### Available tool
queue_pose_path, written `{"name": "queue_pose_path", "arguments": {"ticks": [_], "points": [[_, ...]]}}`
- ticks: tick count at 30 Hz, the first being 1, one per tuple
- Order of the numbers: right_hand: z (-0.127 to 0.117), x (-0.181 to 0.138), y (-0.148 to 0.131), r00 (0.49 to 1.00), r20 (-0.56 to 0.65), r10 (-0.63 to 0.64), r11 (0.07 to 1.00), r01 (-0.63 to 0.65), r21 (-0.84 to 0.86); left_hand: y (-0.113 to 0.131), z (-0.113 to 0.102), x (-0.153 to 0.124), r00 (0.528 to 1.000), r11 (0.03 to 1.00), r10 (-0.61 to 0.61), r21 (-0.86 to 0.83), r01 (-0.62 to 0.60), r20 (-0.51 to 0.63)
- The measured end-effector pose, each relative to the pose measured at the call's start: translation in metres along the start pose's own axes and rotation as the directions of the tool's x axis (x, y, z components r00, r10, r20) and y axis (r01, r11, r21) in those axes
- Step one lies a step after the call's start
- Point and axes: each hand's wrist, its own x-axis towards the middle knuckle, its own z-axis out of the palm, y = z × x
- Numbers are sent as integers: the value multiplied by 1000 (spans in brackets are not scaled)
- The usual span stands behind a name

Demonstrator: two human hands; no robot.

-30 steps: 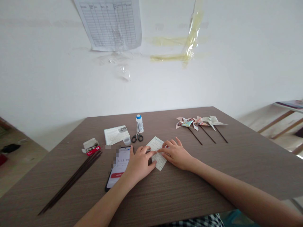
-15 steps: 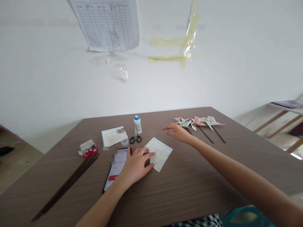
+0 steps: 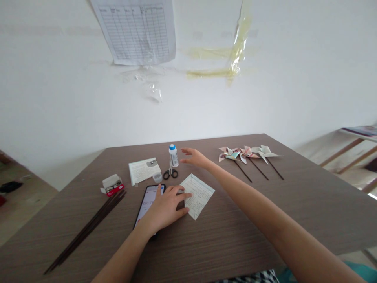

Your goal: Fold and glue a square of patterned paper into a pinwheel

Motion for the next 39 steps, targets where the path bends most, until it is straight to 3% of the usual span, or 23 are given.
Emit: {"name": "queue_pose_path", "arguments": {"ticks": [11, 18, 27, 34, 39], "points": [[47, 27, -6, 997, -39, 65, 991, -60, 119, -1, 2, 1, 1000, 1000, 0, 6, 0, -11], [53, 21, -9, 991, -94, 97, 992, -88, 93, -3, 2, 1, 1000, 1000, 1, -1, -1, -19], [20, -11, -7, 988, -129, 79, 986, -59, 154, 1, 4, 3, 999, 1000, -13, -11, 13, -37], [-20, -73, 13, 993, -114, 8, 959, 25, 284, 1, 6, 3, 999, 1000, -9, -16, 9, -43], [-44, -114, 29, 981, -190, -25, 985, 56, 163, 1, 6, 5, 999, 1000, -9, -19, 8, -39]]}}
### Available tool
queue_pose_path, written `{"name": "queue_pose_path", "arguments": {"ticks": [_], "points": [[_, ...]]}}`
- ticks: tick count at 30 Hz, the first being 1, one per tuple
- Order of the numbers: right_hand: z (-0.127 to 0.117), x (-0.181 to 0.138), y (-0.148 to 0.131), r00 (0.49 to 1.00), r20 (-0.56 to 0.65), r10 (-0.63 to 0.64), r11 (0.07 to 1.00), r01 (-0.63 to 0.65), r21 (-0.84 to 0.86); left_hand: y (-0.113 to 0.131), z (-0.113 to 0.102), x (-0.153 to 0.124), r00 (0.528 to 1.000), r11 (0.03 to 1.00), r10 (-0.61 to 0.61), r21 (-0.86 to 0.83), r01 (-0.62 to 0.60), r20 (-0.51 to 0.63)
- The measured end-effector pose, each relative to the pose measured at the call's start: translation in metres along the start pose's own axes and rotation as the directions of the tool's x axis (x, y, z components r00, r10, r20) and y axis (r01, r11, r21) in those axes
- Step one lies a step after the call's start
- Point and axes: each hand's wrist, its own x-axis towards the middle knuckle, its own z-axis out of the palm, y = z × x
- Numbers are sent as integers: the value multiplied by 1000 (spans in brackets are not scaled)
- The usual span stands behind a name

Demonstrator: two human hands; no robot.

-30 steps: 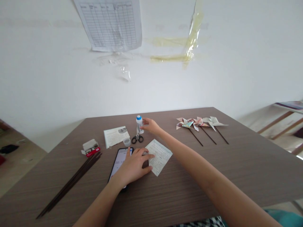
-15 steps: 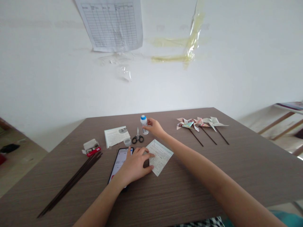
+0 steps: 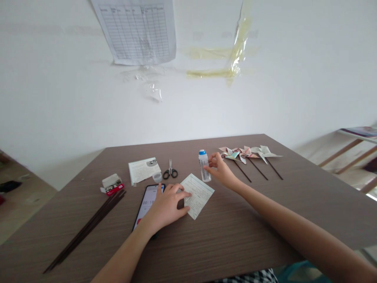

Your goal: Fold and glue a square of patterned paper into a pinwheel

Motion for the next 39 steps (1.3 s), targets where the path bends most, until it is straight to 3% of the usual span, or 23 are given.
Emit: {"name": "queue_pose_path", "arguments": {"ticks": [6, 11, 16, 21, 28, 34, 39], "points": [[-13, -13, 2, 997, 81, 4, 1000, -3, -12, 1, 5, 1, 999, 1000, -4, -16, 4, -33], [-10, -11, -2, 994, 112, -19, 986, 0, 167, -1, 8, 2, 999, 1000, -14, -20, 14, -30], [-1, -18, -11, 971, 236, 37, 908, -132, 399, -3, 10, 4, 999, 999, -29, -34, 27, -39], [5, -23, -22, 973, 222, 58, 893, -150, 424, -4, 12, 6, 999, 999, -32, -31, 31, -36], [4, -24, -27, 979, 190, 78, 941, -136, 309, -3, 11, 8, 998, 998, -46, -48, 45, -39], [14, -24, -17, 967, 221, 126, 989, -140, 46, 4, 4, 4, 997, 997, -67, -29, 66, -32], [28, -28, -16, 982, 153, 114, 976, -81, -204, 7, 2, 2, 997, 998, -59, -24, 58, -45]]}}
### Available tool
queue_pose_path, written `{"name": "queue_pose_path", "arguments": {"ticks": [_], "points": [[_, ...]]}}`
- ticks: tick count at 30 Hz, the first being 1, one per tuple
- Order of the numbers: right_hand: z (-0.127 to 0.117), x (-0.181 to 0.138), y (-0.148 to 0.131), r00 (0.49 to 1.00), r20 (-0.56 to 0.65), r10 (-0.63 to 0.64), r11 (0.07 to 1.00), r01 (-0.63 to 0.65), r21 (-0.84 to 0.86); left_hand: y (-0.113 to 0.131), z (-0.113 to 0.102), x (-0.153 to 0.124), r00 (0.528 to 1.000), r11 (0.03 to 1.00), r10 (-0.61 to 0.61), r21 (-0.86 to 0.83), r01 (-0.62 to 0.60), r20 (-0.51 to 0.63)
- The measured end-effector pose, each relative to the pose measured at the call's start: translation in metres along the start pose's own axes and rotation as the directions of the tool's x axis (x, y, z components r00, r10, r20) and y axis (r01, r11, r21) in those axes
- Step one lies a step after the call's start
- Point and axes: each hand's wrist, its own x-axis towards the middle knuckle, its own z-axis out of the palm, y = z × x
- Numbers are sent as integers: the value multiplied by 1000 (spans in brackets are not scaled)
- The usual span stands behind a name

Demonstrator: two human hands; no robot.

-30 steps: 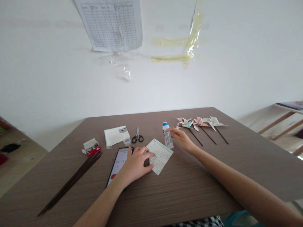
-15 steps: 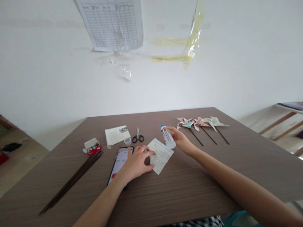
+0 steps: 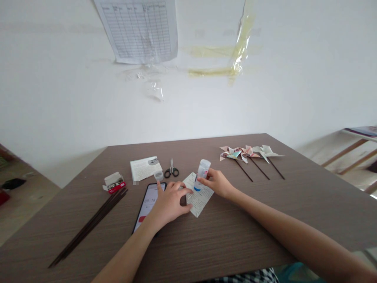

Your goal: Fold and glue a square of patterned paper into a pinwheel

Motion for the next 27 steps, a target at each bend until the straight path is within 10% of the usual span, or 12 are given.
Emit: {"name": "queue_pose_path", "arguments": {"ticks": [7, 27], "points": [[10, -4, -18, 995, -41, -91, 943, 72, -324, 2, -2, 0, 1000, 1000, -11, 7, 11, 0], [9, -1, -5, 980, -8, -198, 954, 191, -231, 4, -5, -1, 1000, 1000, -23, 9, 23, -12]]}}
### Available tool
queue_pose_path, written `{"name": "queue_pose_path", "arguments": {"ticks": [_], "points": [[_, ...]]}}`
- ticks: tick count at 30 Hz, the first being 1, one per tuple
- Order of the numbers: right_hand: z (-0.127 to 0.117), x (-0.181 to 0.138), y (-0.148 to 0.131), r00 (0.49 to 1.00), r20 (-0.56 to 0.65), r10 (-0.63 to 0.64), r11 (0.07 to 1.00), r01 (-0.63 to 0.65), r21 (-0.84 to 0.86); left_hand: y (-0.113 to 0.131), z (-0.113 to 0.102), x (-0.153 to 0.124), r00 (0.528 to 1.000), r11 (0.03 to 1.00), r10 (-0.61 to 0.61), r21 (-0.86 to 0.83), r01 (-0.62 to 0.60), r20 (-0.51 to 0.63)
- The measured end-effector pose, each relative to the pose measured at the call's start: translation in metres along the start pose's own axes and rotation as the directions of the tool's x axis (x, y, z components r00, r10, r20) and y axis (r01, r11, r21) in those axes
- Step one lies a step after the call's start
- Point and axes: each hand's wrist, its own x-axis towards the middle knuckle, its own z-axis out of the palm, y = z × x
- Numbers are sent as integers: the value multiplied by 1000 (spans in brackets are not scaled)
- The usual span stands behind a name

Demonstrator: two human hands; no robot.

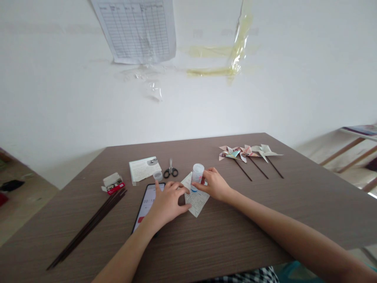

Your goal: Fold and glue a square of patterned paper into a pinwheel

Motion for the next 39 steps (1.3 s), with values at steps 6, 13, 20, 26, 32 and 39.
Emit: {"name": "queue_pose_path", "arguments": {"ticks": [6, 13, 20, 26, 32, 39], "points": [[-4, -1, -8, 1000, -20, -24, 1000, 24, -1, 2, -1, 0, 1000, 1000, -11, -5, 11, -7], [-6, -3, -10, 997, -11, -82, 997, 82, -5, 0, 0, 0, 1000, 1000, -3, 3, 3, -7], [-6, -3, -8, 995, 17, -94, 996, 94, -9, 1, 0, 0, 1000, 1000, -12, -12, 12, -11], [-3, -2, -8, 993, 78, -87, 993, 93, -73, 2, 0, 1, 1000, 1000, -2, -9, 1, -18], [-4, -1, -7, 992, 88, -91, 994, 96, -56, -1, 1, 1, 1000, 1000, -4, -10, 4, -3], [-2, 0, -6, 992, 90, -91, 994, 97, -60, 0, 2, 2, 1000, 1000, -9, -14, 9, -10]]}}
